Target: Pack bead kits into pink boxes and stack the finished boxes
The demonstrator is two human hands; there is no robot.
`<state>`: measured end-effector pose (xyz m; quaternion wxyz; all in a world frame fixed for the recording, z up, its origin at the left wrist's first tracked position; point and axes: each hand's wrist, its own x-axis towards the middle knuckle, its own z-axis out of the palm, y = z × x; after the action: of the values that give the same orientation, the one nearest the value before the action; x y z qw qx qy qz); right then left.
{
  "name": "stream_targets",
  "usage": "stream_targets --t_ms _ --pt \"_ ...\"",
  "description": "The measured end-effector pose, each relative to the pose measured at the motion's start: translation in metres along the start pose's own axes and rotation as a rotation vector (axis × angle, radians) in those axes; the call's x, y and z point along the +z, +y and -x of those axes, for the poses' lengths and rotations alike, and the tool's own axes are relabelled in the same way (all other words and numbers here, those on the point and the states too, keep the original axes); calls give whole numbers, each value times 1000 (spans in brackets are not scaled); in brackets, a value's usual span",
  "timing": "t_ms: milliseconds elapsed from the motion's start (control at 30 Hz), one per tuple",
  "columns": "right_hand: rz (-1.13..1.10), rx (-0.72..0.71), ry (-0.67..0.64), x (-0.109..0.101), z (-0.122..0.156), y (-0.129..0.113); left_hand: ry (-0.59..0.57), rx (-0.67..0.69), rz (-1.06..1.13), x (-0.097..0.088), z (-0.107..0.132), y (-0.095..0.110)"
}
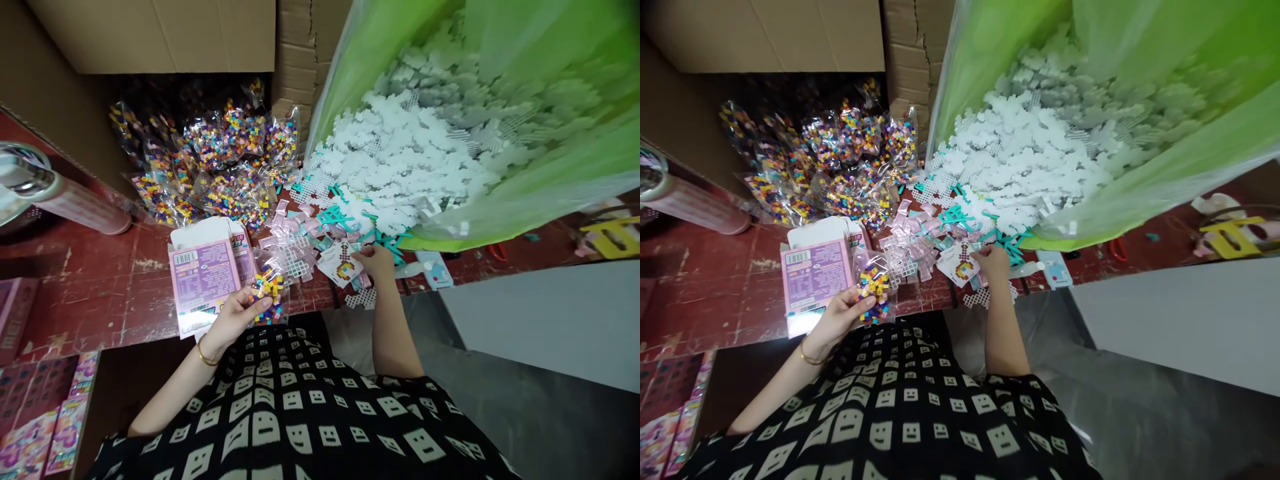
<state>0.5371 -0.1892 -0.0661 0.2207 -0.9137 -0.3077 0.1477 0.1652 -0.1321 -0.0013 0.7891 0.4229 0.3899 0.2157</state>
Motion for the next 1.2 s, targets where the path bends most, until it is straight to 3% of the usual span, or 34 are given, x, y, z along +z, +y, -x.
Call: stream_targets --t_ms 200,300,433,500,600,733,800,900,933,967,1067,1100,1133,1200 --pt "144 -269 26 13 11 -9 56 31 9 -3 1 -1" --pt "184 -413 18 25 28 -27 32 19 -6 -3 2 -1" --pt "132 -509 -113 35 27 -62 37 16 -28 -6 2 -3" --pt "4 -463 -186 31 15 -77 39 21 -24 -7 3 -3" --pt "-202 -396 -217 9 -2 -91 54 27 2 -7 5 -3" --pt "-493 -388 -182 -19 17 -106 66 28 24 -5 5 -4" --pt "-735 -377 -333 -15 45 -119 36 16 27 -2 4 -6" --pt "-1078 -282 -722 7 79 -141 2 14 28 1 2 -10" --pt "-1167 -241 -751 12 83 -147 7 21 42 2 2 -10" --pt "-1239 -208 -682 14 82 -150 28 30 69 2 1 -10" --pt "-1408 -148 -223 -3 74 -150 169 57 184 2 -4 -4" --pt "-1432 -151 -127 -12 75 -149 214 57 211 2 -6 -1" --pt "-1436 -173 -106 -19 79 -150 246 57 233 2 -8 2" --pt "-1388 -257 -246 -21 98 -154 247 65 271 5 -11 6"
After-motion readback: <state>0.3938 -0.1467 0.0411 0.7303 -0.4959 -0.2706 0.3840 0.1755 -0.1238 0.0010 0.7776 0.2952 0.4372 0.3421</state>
